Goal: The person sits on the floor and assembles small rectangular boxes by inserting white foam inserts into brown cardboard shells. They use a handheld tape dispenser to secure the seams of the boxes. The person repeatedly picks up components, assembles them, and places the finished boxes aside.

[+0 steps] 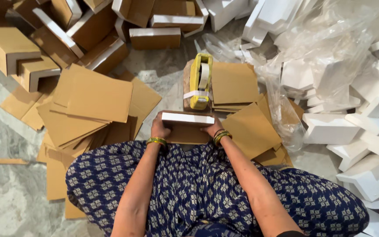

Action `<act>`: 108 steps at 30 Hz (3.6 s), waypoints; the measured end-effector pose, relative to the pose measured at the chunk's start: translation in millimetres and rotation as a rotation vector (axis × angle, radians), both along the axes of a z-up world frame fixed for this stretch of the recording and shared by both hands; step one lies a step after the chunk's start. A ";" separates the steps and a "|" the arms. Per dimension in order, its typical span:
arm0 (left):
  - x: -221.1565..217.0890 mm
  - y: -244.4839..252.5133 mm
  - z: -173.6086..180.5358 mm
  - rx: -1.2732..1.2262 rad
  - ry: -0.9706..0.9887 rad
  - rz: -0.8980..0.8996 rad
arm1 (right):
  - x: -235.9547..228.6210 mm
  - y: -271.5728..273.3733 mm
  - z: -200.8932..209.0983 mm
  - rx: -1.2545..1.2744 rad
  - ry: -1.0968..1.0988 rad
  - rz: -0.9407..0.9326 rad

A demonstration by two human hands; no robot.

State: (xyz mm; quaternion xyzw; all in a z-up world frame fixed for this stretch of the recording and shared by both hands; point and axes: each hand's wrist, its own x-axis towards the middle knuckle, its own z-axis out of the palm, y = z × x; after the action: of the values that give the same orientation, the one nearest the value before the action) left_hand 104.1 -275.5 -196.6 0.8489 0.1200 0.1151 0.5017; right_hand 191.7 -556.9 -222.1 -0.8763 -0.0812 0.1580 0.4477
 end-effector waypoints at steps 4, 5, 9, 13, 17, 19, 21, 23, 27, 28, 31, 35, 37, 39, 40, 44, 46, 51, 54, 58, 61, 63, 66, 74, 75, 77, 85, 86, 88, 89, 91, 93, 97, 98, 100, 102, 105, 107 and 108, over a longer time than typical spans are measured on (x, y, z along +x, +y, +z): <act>8.4 -2.7 8.0 0.093 0.040 0.075 | 2.3 5.6 -0.7 0.008 0.035 -0.098; 7.0 -1.6 8.4 0.093 0.042 0.047 | 1.5 3.8 -2.1 0.002 0.030 -0.067; 6.9 7.9 16.4 0.048 0.052 -0.018 | 13.2 -1.8 -1.2 -0.050 -0.063 0.093; 4.9 8.0 29.4 0.022 0.100 0.020 | 17.0 0.2 7.3 -0.140 -0.006 0.053; -4.0 8.1 53.3 0.034 0.274 0.052 | 11.6 7.1 15.3 -0.205 -0.071 0.083; -6.0 4.6 71.5 0.061 0.393 0.066 | 9.8 10.8 15.6 -0.199 -0.176 0.048; -5.9 -2.4 95.6 0.145 0.497 0.143 | 6.4 13.5 15.5 -0.129 -0.167 0.011; -1.3 -9.3 120.1 0.301 0.450 0.117 | 11.7 13.6 18.0 -0.119 -0.122 0.031; 3.1 -52.1 121.9 0.658 0.008 -0.131 | 16.6 13.2 16.8 -0.139 0.003 0.037; 11.8 -72.8 114.6 0.668 0.003 -0.187 | 14.8 15.0 15.6 -0.124 0.018 -0.003; 5.4 -98.2 99.1 0.675 -0.012 -0.212 | 12.5 16.3 16.9 -0.044 0.168 -0.005; 10.9 -97.1 99.4 0.638 0.078 -0.229 | 2.7 13.0 16.0 -0.134 0.016 -0.056; 3.5 -97.8 101.1 0.691 -0.066 -0.154 | -0.8 17.2 11.0 -0.124 0.038 -0.149; -1.1 -97.2 102.6 0.756 -0.136 -0.093 | -0.5 23.9 3.9 -0.109 0.063 -0.227; -0.3 -97.2 102.3 0.793 -0.134 -0.072 | -4.9 24.8 -0.1 -0.104 0.079 -0.266; 0.6 -90.7 100.3 0.751 -0.133 -0.125 | 8.3 14.3 7.9 -0.040 -0.036 -0.124; 2.8 -86.6 100.1 0.691 -0.116 -0.157 | 15.8 2.6 19.4 0.113 -0.188 0.035; -1.7 -84.8 103.2 0.620 -0.047 -0.233 | 64.2 10.0 59.8 0.333 -0.328 -0.255; -5.0 -79.9 110.1 0.633 -0.069 -0.246 | 91.5 40.1 84.2 0.187 -0.107 -0.235; -17.9 -75.1 110.4 0.608 -0.069 -0.262 | 81.5 47.6 109.1 0.265 0.040 -0.239; -14.9 -76.0 109.7 0.598 -0.088 -0.238 | 47.3 38.1 136.5 0.370 -0.011 -0.225; -15.4 -76.2 107.8 0.597 -0.086 -0.238 | 7.9 25.4 143.8 0.342 0.139 -0.286; -13.1 -77.4 107.2 0.606 -0.085 -0.238 | -62.6 8.0 123.9 0.096 0.276 -0.122; -13.2 -77.7 116.9 0.633 -0.025 -0.251 | -75.7 16.7 41.6 -0.077 0.195 -0.285; -11.7 -77.6 120.5 0.600 -0.012 -0.262 | -70.7 15.2 37.1 -0.056 0.185 -0.271; -10.6 -76.6 125.9 0.532 0.016 -0.277 | -66.5 17.1 26.3 -0.037 0.190 -0.271; -6.8 -87.2 112.0 0.657 0.076 -0.199 | -74.6 12.0 41.6 -0.012 0.261 -0.545; -5.8 -86.7 109.7 0.690 0.035 -0.180 | -73.1 14.4 48.0 0.017 0.090 -0.575; -1.3 -86.2 105.1 0.694 0.030 -0.181 | -64.5 16.1 61.7 0.059 -0.255 -0.599; -6.4 -86.7 101.9 0.693 0.040 -0.186 | -57.7 15.3 66.9 0.252 -0.191 -0.524; -7.7 -85.5 99.5 0.684 0.051 -0.210 | -25.2 18.0 70.3 0.382 -0.040 -0.368; -5.3 -83.3 102.3 0.687 0.032 -0.220 | 3.1 21.9 56.6 0.298 0.127 -0.239; -1.3 -83.9 104.8 0.689 0.031 -0.211 | 54.9 20.4 7.9 -0.288 0.047 0.301; -1.3 -85.2 102.9 0.686 0.052 -0.220 | 63.5 17.6 -1.3 -0.552 -0.083 0.517; -8.3 -87.0 98.5 0.697 0.041 -0.218 | 69.4 12.2 -13.5 -0.692 -0.113 0.711; 1.5 -86.6 94.6 0.694 0.104 -0.255 | 81.5 13.8 -15.8 -0.654 0.006 0.694; 6.7 -84.0 89.4 0.688 0.216 -0.326 | 76.9 13.7 -15.1 -0.621 0.177 0.586; 1.4 -83.4 89.4 0.736 0.100 -0.281 | 72.8 12.0 -12.1 -0.648 0.202 0.507; -1.3 -82.7 89.5 0.741 0.076 -0.274 | 68.9 10.8 -11.0 -0.662 0.213 0.469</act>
State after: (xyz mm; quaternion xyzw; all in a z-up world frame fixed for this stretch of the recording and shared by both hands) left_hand 102.8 -358.2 -107.1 0.9843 -0.0257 0.0512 0.1672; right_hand 260.6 -546.1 -233.1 -0.9094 -0.1765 0.3631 0.0998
